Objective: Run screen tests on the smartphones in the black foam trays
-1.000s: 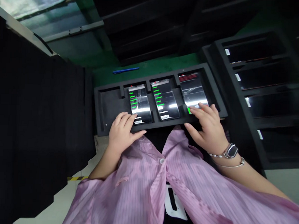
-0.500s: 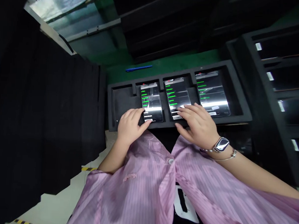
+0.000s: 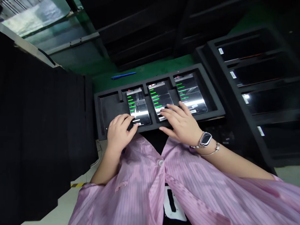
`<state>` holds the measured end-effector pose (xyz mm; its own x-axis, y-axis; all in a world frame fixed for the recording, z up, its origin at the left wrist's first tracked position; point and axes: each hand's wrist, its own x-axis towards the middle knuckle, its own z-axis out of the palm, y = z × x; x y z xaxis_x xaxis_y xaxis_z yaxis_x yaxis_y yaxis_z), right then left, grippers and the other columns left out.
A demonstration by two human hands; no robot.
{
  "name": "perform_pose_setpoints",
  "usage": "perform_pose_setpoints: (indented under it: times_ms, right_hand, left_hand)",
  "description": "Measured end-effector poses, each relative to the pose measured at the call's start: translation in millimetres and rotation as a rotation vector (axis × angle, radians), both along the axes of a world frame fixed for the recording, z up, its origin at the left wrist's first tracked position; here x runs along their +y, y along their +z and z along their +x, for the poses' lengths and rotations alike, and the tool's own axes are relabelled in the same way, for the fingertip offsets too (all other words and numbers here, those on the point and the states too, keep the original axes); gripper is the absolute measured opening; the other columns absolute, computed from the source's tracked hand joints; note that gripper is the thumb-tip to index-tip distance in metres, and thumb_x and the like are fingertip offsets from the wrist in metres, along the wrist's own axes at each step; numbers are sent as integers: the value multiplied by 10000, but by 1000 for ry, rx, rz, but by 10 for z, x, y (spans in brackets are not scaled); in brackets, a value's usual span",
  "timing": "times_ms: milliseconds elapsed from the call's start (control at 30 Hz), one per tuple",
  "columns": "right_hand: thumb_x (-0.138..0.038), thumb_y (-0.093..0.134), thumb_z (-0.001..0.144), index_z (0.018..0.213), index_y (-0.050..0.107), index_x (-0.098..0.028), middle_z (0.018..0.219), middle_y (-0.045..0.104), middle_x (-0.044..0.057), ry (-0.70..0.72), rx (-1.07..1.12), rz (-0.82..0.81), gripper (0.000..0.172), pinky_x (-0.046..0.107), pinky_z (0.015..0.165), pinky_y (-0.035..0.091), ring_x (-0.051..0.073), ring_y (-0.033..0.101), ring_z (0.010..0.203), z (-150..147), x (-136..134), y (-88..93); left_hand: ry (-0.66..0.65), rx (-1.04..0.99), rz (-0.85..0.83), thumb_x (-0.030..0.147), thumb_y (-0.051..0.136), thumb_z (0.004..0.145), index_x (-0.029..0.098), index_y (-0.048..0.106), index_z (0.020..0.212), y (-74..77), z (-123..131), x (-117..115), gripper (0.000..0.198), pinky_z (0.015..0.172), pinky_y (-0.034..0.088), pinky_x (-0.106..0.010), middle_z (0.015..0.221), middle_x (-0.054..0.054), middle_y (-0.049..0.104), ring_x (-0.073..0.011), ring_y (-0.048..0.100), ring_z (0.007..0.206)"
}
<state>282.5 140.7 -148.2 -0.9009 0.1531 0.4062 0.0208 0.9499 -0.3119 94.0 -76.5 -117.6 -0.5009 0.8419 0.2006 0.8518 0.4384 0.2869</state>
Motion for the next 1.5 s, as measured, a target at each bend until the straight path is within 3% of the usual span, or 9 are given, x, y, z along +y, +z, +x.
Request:
perform_pose_setpoints:
  times_ms: [200,400,567,733,833,967,1100,1267,1500]
  right_hand:
    - [-496,522,1018,1359,570,-162,1302,683,158,-275,25,-69,480,658,1226,300,366,553,1362,310,362,11]
    - [-555,524,1002,1383,547,-126,1319,658,207,-315,-3,-90,574,635,1214,345,385,557,1360,414,591,30]
    - [-571,547,950,1419,537,-87,1379,603,276,-522,17,-187,674,604,1175,407,414,560,1339,567,834,80]
    - [-531,593,907,1472,518,-183,1401,622,230,-772,-145,-532,668,516,1048,523,387,630,1269,770,909,-146]
    - [-551,573,913,1459,536,-185,1397,622,237,-822,-138,-544,658,532,1017,531,402,642,1242,772,838,-196]
    - [-524,550,936,1431,546,-141,1405,605,246,-597,77,-283,626,538,1139,466,378,578,1335,561,761,8]
    - [-488,508,984,1408,561,-130,1424,593,231,-344,52,-240,557,509,1193,430,339,540,1382,189,799,206]
    - [-533,575,930,1456,520,-128,1442,577,230,-363,-84,-489,666,586,1164,456,376,539,1379,-119,926,143]
    - [-492,723,813,1338,555,-235,1239,694,140,-481,99,-1033,609,554,913,638,320,710,1098,-115,1260,233]
  left_hand:
    - [28,9,0,433,612,989,209,671,1278,-26,16,-14,371,979,517,-397,1219,-85,743,-282,680,1142]
    - [2,-48,64,464,614,994,201,622,1337,12,-24,-56,432,1081,502,-435,1312,-115,698,-289,655,1222]
    - [196,-41,233,455,620,994,191,572,1404,75,-262,-462,490,1188,444,-465,1431,-165,597,-292,559,1370]
    - [368,-105,166,535,586,991,172,515,1461,-143,-409,-862,598,1201,432,-515,1488,-217,534,-326,516,1425]
    - [396,-135,179,540,581,991,177,495,1481,-227,-363,-903,616,1205,424,-539,1503,-226,528,-333,508,1439]
    - [355,-18,131,528,621,974,182,506,1482,-85,-269,-662,626,1231,362,-601,1593,-231,442,-386,394,1520]
    - [121,-17,3,534,595,993,187,514,1480,82,-192,-118,604,1257,321,-599,1494,-176,587,-361,512,1439]
    - [71,-164,-132,604,657,942,143,485,1511,67,-115,335,753,1259,307,-618,1539,-230,535,-396,467,1480]
    - [154,-698,328,379,593,1007,254,408,1521,-55,-316,317,561,1063,566,-437,1457,-158,618,-232,688,1237]
